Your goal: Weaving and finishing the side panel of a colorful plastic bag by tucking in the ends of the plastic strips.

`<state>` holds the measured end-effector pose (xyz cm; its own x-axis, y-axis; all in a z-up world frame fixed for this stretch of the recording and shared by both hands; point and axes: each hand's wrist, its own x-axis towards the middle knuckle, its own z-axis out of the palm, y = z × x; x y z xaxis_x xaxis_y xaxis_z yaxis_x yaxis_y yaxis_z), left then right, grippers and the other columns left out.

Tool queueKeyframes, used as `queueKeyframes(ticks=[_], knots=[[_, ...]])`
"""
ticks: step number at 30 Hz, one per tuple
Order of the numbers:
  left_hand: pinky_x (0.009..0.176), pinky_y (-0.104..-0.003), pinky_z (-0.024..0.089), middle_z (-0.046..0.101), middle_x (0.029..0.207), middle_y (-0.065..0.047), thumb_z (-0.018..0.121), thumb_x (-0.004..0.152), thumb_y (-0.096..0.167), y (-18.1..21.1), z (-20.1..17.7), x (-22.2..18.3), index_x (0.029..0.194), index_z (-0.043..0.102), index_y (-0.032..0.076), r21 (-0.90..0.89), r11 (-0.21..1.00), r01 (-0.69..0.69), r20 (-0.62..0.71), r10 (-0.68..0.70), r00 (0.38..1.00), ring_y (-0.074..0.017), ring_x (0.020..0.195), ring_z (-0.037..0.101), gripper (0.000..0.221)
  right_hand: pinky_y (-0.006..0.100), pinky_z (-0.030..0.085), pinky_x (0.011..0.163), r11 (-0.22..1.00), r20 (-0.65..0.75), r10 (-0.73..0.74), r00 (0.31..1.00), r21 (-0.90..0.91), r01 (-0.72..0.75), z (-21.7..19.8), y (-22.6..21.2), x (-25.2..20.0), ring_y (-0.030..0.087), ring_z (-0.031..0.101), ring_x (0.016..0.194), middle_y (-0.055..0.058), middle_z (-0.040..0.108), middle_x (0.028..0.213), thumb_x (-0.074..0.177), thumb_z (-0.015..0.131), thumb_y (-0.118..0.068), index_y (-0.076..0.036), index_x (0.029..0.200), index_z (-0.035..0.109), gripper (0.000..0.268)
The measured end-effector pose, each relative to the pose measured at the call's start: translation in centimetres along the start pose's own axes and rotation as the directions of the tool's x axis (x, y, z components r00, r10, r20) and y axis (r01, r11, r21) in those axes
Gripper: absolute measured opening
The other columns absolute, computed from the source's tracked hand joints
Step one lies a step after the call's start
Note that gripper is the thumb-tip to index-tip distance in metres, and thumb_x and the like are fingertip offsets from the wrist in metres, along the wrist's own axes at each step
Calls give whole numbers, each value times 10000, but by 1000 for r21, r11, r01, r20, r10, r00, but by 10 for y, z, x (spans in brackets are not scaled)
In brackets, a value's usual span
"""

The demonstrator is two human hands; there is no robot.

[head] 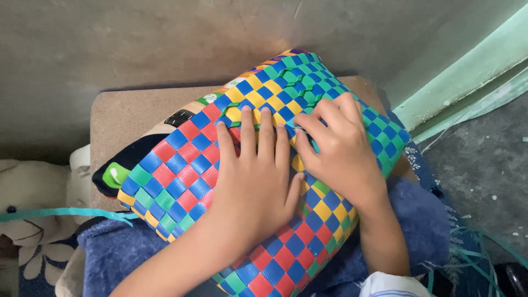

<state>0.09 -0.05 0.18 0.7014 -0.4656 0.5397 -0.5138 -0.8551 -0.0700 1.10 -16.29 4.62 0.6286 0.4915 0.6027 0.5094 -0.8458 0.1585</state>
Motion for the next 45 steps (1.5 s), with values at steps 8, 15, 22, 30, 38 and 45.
queueKeyframes(ticks=[8,15,22,30,38,45], knots=[[1099,-695,338,517,1532,-223,420,924,638,-1,0,0,1442,558,63,9,1000,-7,-6,7,1000,-478,1409,444,786,432,433,794,997,-8,65,998,44,-64,-3,-6,2,313,426,867,100,528,888,982,655,36,6,991,715,68],[1087,-697,351,529,1516,-234,441,907,623,0,2,-1,1421,576,55,12,1000,-10,-33,11,999,-484,1397,457,778,478,379,760,979,-49,25,998,-200,-34,4,-10,0,316,445,884,76,562,911,930,665,15,-45,899,722,88],[1090,-699,340,548,1504,-225,440,911,623,-1,4,-1,1437,583,69,10,1000,-22,-44,22,999,-475,1416,443,778,495,385,783,965,-106,45,993,-254,-71,4,-10,6,334,481,892,69,556,880,899,678,-52,-71,772,656,130],[1076,-662,374,548,1518,-203,393,950,634,-2,2,-1,1435,588,88,101,993,-52,-41,57,998,-440,1409,466,756,482,416,747,985,-67,67,995,-154,-77,8,0,-1,330,474,864,68,548,910,935,739,-157,-84,893,644,127],[1086,-652,370,542,1524,-200,394,937,644,-2,1,-1,1441,569,85,114,992,-47,-15,49,999,-432,1419,465,773,461,421,770,974,-13,32,999,-225,-34,3,-4,-5,315,507,931,78,588,945,791,631,-24,-83,856,682,101],[1091,-687,345,539,1518,-225,370,954,625,0,3,-1,1431,574,69,83,995,-48,-18,50,999,-470,1430,436,761,450,440,752,970,37,21,999,-244,-11,7,0,-1,315,514,942,73,592,954,755,644,6,-81,857,702,146]])
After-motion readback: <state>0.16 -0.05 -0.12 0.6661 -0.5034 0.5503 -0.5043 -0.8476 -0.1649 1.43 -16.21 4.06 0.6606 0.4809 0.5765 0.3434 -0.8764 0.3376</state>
